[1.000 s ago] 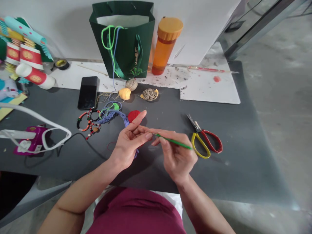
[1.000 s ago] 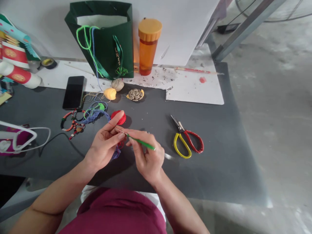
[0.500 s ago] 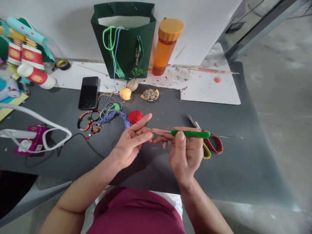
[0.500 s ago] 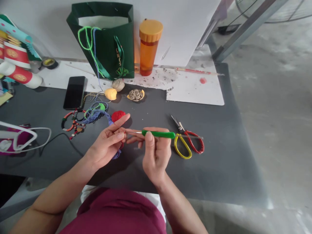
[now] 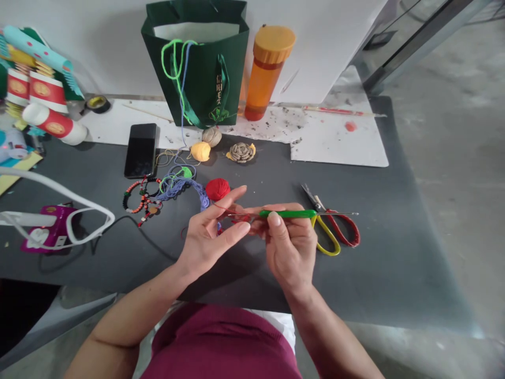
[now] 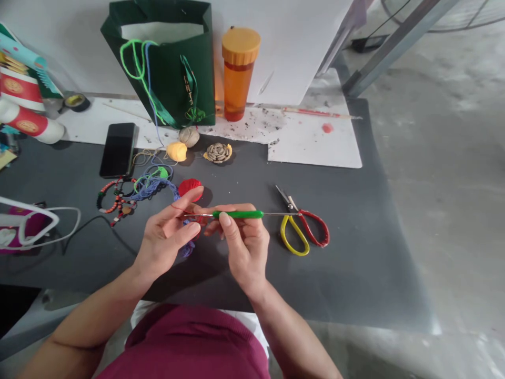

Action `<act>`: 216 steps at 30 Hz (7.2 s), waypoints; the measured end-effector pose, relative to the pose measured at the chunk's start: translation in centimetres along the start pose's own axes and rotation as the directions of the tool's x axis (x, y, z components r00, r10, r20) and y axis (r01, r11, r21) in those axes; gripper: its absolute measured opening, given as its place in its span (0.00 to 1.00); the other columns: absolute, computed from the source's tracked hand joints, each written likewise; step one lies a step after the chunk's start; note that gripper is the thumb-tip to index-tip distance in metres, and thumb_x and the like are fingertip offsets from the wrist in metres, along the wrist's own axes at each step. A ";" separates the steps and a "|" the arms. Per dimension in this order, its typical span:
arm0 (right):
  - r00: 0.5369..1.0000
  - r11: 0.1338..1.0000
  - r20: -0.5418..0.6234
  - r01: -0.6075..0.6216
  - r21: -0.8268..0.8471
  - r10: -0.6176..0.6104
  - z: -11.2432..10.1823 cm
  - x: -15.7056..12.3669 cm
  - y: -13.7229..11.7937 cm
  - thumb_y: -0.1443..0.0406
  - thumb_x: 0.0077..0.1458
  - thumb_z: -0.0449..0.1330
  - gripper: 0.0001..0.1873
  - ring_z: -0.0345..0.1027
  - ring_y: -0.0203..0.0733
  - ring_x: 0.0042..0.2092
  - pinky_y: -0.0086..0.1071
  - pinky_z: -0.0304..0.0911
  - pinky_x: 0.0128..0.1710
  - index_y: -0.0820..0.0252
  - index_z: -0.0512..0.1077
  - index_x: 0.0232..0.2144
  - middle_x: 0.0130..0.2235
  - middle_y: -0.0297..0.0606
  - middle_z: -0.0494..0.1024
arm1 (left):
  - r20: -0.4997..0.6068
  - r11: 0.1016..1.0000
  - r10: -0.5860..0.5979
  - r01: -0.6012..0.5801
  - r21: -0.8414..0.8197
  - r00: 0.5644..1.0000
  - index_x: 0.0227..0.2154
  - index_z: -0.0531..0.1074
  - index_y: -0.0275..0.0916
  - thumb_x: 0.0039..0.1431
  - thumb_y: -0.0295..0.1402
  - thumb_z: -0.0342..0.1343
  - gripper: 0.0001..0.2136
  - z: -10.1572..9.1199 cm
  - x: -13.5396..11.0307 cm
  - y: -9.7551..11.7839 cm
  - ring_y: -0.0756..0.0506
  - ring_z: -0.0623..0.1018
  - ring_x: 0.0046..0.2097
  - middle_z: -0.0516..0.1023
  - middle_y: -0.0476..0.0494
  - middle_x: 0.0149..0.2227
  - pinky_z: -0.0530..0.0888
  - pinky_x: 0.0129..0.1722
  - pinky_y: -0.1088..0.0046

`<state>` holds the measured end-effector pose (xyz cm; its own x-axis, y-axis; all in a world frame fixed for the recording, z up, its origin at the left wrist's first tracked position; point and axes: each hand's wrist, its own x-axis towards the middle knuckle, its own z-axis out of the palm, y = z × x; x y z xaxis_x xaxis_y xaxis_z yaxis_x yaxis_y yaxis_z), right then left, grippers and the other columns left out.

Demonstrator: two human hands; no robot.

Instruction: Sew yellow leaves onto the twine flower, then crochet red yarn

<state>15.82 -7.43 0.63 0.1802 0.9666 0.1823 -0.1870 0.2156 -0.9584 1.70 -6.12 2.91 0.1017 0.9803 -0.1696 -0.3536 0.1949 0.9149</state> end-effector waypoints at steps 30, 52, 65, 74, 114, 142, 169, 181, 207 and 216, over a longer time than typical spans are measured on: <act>0.998 0.995 -0.004 -0.068 0.069 0.068 0.4 0.5 0.1 0.57 0.62 0.64 0.09 0.75 0.34 0.24 0.29 0.68 0.23 0.55 0.73 0.37 0.32 0.33 0.85 | 0.152 0.946 -0.162 0.197 -0.257 0.975 0.48 0.83 0.49 0.49 0.34 0.74 0.21 0.2 0.5 -0.2 0.51 0.78 0.33 0.83 0.51 0.34 0.74 0.42 0.69; 0.972 0.923 -0.012 0.218 -0.317 -0.233 0.1 -0.6 -0.5 0.64 0.68 0.58 0.04 0.81 0.39 0.30 0.35 0.76 0.30 0.54 0.73 0.42 0.37 0.35 0.86 | 0.130 0.887 -0.268 0.297 -0.353 0.955 0.49 0.82 0.49 0.44 0.29 0.76 0.26 -0.2 0.9 -0.7 0.55 0.77 0.32 0.81 0.55 0.29 0.72 0.41 0.76; 0.985 0.982 0.007 -0.170 0.085 0.171 0.2 0.4 -0.3 0.56 0.64 0.62 0.08 0.76 0.36 0.25 0.31 0.67 0.24 0.53 0.70 0.38 0.31 0.32 0.84 | 0.196 0.906 -0.238 0.290 -0.309 0.951 0.45 0.84 0.49 0.45 0.32 0.75 0.21 0.0 0.9 -0.5 0.52 0.74 0.31 0.81 0.51 0.32 0.70 0.39 0.70; 0.998 0.997 0.044 0.055 -0.051 -0.053 0.3 -0.2 -0.7 0.63 0.66 0.61 0.03 0.78 0.36 0.30 0.32 0.73 0.29 0.52 0.75 0.39 0.39 0.35 0.86 | 0.096 0.938 -0.167 0.188 -0.291 0.981 0.46 0.83 0.51 0.49 0.34 0.74 0.19 0.0 0.8 -0.3 0.54 0.72 0.31 0.76 0.54 0.28 0.69 0.34 0.75; 0.710 0.578 0.312 -0.163 -0.800 0.632 -3.5 3.2 -1.6 0.49 0.66 0.52 0.33 0.70 0.36 0.20 0.31 0.62 0.28 0.56 0.71 0.13 0.15 0.36 0.76 | -0.429 0.701 0.160 -0.408 -0.584 0.889 0.48 0.77 0.66 0.72 0.40 0.51 0.12 -5.6 1.8 7.4 0.54 0.73 0.27 0.65 0.60 0.20 0.64 0.34 0.73; 0.859 0.329 0.466 0.386 -0.862 0.214 -4.6 -6.2 -4.5 0.57 0.72 0.49 0.21 0.64 0.36 0.15 0.31 0.48 0.20 0.57 0.76 0.34 0.16 0.31 0.73 | -0.070 0.813 -0.084 0.028 -0.581 0.994 0.38 0.80 0.45 0.64 0.20 0.53 0.13 -2.8 2.6 4.2 0.57 0.65 0.20 0.69 0.56 0.23 0.63 0.24 0.78; 0.963 0.969 0.124 -0.244 0.037 0.237 -2.9 0.6 2.9 0.56 0.54 0.68 0.06 0.72 0.38 0.31 0.32 0.66 0.31 0.49 0.80 0.32 0.30 0.31 0.81 | -0.031 0.782 -0.046 0.017 -0.623 0.998 0.42 0.79 0.45 0.65 0.19 0.52 0.15 -3.3 2.1 4.7 0.57 0.66 0.20 0.71 0.55 0.23 0.63 0.22 0.81; 0.983 0.997 -0.169 -0.071 0.004 0.071 -8.1 2.3 2.3 0.51 0.61 0.61 0.12 0.76 0.42 0.49 0.36 0.69 0.40 0.47 0.79 0.35 0.47 0.35 0.82 | -0.178 0.747 0.041 -0.148 -0.648 0.983 0.56 0.74 0.53 0.71 0.21 0.44 0.23 -4.0 2.1 6.5 0.56 0.66 0.18 0.70 0.56 0.22 0.62 0.21 0.79; 0.776 0.938 0.575 -0.345 0.043 0.259 7.3 9.0 -2.4 0.45 0.58 0.64 0.20 0.81 0.43 0.41 0.33 0.76 0.34 0.53 0.80 0.35 0.40 0.36 0.84 | 0.111 0.693 -0.150 0.184 -0.697 0.982 0.45 0.81 0.46 0.51 0.21 0.65 0.18 -1.3 -5.0 4.1 0.59 0.57 0.19 0.68 0.57 0.23 0.59 0.22 0.81; 0.734 0.925 0.568 -0.344 -0.159 0.371 12.3 11.4 3.0 0.63 0.57 0.69 0.05 0.79 0.35 0.35 0.25 0.72 0.28 0.57 0.79 0.34 0.38 0.35 0.83 | 0.571 0.500 -0.255 0.612 -0.612 0.780 0.42 0.85 0.51 0.49 0.28 0.71 0.16 3.9 -7.4 -0.8 0.58 0.59 0.20 0.71 0.52 0.24 0.53 0.24 0.75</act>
<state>5.48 5.95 2.57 -0.4858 0.8687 -0.0972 -0.0810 -0.1555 -0.9845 4.86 -13.70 4.90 0.7009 0.6959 -0.1564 -0.6839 0.7180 0.1296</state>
